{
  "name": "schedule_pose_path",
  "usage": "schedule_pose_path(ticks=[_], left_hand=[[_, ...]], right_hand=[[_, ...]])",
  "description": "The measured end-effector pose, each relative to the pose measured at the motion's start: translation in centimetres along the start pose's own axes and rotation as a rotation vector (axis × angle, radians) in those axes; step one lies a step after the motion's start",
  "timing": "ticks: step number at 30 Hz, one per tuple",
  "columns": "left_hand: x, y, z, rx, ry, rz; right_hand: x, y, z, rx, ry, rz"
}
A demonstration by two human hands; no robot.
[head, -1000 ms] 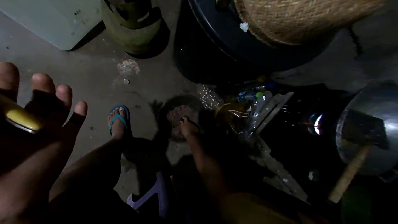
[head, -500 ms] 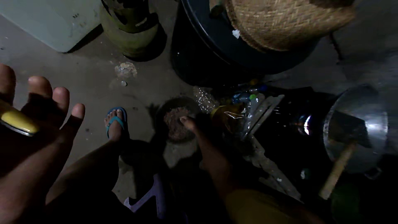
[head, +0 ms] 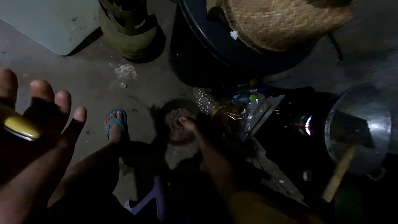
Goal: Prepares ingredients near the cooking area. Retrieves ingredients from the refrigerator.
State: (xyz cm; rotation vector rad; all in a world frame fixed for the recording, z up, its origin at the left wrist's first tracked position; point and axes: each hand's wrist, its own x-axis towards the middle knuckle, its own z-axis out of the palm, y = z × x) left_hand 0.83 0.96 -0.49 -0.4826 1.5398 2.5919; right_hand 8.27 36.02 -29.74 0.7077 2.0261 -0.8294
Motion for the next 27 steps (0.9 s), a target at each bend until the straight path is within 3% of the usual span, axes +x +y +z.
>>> schedule_pose_path(ticks=[2,5,10,12,14,16,19,21,24,27], left_hand=[[0.0,-0.1,-0.4,0.050,-0.013,0.027],[-0.1,-0.2,0.1,0.093,0.008,0.032],[0.1,-0.5,0.0,0.103,-0.013,0.027],[0.2,-0.6,0.2,0.069,-0.019,0.013],[0.1,-0.6,0.5,-0.058,-0.024,-0.003],[0.3,-0.3,0.2,-0.123,-0.008,-0.012],[-0.1,-0.2,-0.5,-0.018,-0.004,-0.003],[-0.1,-0.3,-0.5,-0.052,-0.019,0.006],[-0.1,0.0,0.3,-0.196,0.012,-0.048],[-0.7,0.6,1.7,-0.156,0.075,-0.082]], right_hand=[[1.0,1.7,-1.4,0.155,0.087,-0.011],[-0.7,2.1,1.3,0.263,0.296,0.071],[-3.1,-1.9,9.0,-0.086,0.203,0.163],[-3.0,-2.3,7.4,-0.127,0.100,0.133],[-2.8,-1.4,3.0,-0.030,-0.001,0.042],[-1.2,1.1,0.3,0.139,0.053,-0.032],[-1.7,4.3,1.4,0.262,0.253,0.023],[-2.3,4.7,5.0,0.211,0.291,0.056],[-3.6,0.8,9.7,0.003,0.302,0.086],[-2.9,-3.0,5.8,-0.159,0.121,0.129]])
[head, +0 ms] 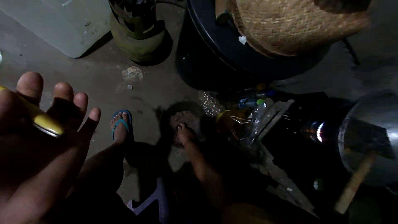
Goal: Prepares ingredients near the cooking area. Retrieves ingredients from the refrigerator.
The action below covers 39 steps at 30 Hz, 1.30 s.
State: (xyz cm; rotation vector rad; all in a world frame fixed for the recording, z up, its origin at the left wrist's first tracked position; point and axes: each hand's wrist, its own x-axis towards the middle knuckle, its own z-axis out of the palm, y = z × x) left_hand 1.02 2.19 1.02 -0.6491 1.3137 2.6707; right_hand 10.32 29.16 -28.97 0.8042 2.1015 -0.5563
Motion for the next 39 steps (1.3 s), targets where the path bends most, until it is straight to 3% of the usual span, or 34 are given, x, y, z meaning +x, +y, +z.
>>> schedule_pose_path(ticks=[4,7,9,11,13,15,19,22,24,25,27,29,30,32,35,39], left_hand=[[1.1,-0.2,-2.1,-0.029,-0.070,0.032],[0.8,-0.3,-1.6,-0.039,-0.055,0.031],[1.1,0.1,-1.8,-0.103,-0.121,-0.016],[0.9,0.2,-1.7,-0.075,-0.077,-0.018],[-0.2,0.2,0.5,0.116,0.092,-0.006],[-0.7,0.2,1.7,0.184,0.167,-0.019],[1.2,0.0,-2.9,0.065,-0.078,0.057],[1.1,0.1,-2.9,0.112,-0.065,0.084],[1.1,-0.2,-3.2,0.056,-0.116,0.093],[1.2,-0.4,-3.2,0.042,-0.134,0.086],[0.4,-0.5,-1.1,0.072,-0.010,0.053],[-0.9,-0.1,2.3,0.183,0.179,-0.002],[-0.9,0.1,2.5,0.206,0.198,-0.010],[0.2,0.2,-0.6,0.171,0.071,0.022],[1.3,0.2,-3.0,0.161,-0.011,0.043],[0.8,0.1,-1.8,-0.015,-0.048,-0.013]], right_hand=[[3.2,-0.9,-7.8,0.001,-0.205,-0.149],[1.7,-1.5,-5.5,0.123,-0.066,-0.111],[0.6,-1.3,-0.9,0.036,0.014,-0.044],[0.0,-0.3,3.4,-0.091,0.059,0.017],[-0.6,-0.2,2.7,-0.127,0.011,0.025],[0.1,0.6,-0.7,0.073,-0.062,-0.004],[3.8,5.2,-3.2,0.472,-0.005,-0.041],[1.9,6.8,1.0,0.401,0.059,0.009],[0.0,4.9,4.6,0.335,0.177,-0.029],[-1.0,3.0,4.6,0.242,0.182,-0.021],[-1.0,0.2,2.5,0.013,0.078,0.005],[0.7,-0.1,-0.6,-0.014,-0.023,-0.020],[1.4,0.7,-2.3,0.058,-0.054,-0.056],[2.3,3.2,-4.4,0.225,-0.065,-0.120],[1.6,6.9,-2.1,0.284,0.056,-0.030],[-0.5,4.5,2.8,0.073,0.141,0.051]])
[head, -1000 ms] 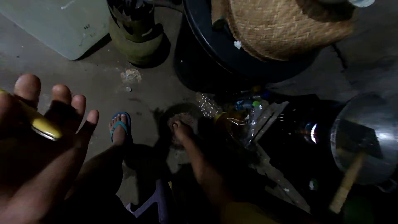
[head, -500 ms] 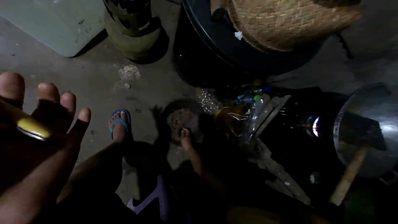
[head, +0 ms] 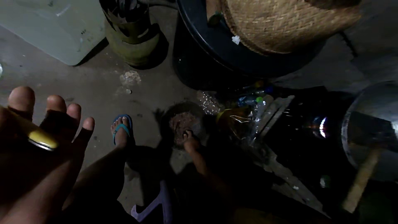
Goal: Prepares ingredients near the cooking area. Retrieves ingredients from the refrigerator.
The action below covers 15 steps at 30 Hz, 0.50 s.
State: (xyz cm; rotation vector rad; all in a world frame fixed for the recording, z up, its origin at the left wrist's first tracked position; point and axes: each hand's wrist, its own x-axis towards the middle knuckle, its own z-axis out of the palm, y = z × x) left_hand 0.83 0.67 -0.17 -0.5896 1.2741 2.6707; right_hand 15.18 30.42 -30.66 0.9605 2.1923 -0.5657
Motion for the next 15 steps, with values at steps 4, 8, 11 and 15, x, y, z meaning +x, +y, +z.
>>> schedule_pose_path(ticks=[4,8,11,15], left_hand=[[0.3,-0.3,-0.5,-0.021,-0.041,-0.015],[0.9,0.0,0.1,0.003,0.054,-0.042],[0.9,0.0,0.5,0.014,0.102,-0.055],[0.3,-0.3,1.0,0.052,0.133,-0.062]], right_hand=[[2.1,-4.7,-4.1,-0.130,-0.139,-0.050],[3.5,-1.8,-7.1,-0.140,-0.279,-0.193],[1.1,1.5,-6.2,-0.296,-0.206,-0.246],[0.7,5.5,-4.9,-0.145,-0.067,-0.167]])
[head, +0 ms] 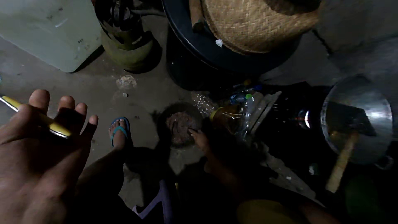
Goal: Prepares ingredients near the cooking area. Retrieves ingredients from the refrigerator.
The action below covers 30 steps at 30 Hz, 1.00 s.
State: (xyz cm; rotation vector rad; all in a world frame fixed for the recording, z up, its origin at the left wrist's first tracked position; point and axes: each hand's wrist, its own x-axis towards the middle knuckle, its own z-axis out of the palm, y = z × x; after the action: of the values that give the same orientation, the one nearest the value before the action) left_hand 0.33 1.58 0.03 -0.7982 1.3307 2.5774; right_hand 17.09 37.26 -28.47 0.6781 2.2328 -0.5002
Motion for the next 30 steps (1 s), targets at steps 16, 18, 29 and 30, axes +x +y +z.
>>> schedule_pose_path(ticks=[16,18,29,30], left_hand=[[1.2,-0.4,1.4,0.092,-0.020,0.054],[0.3,-0.4,2.0,0.169,-0.010,0.107],[-3.8,-4.3,1.8,0.178,-0.237,0.022],[-4.5,-4.7,2.6,0.177,-0.291,0.015]], right_hand=[[-14.6,-4.1,-5.3,0.063,-0.133,0.176],[-16.0,-1.8,-3.5,0.121,-0.121,0.042],[-40.0,6.6,-8.7,0.626,0.493,-0.223],[-42.1,7.6,-8.3,0.704,0.579,-0.235]])
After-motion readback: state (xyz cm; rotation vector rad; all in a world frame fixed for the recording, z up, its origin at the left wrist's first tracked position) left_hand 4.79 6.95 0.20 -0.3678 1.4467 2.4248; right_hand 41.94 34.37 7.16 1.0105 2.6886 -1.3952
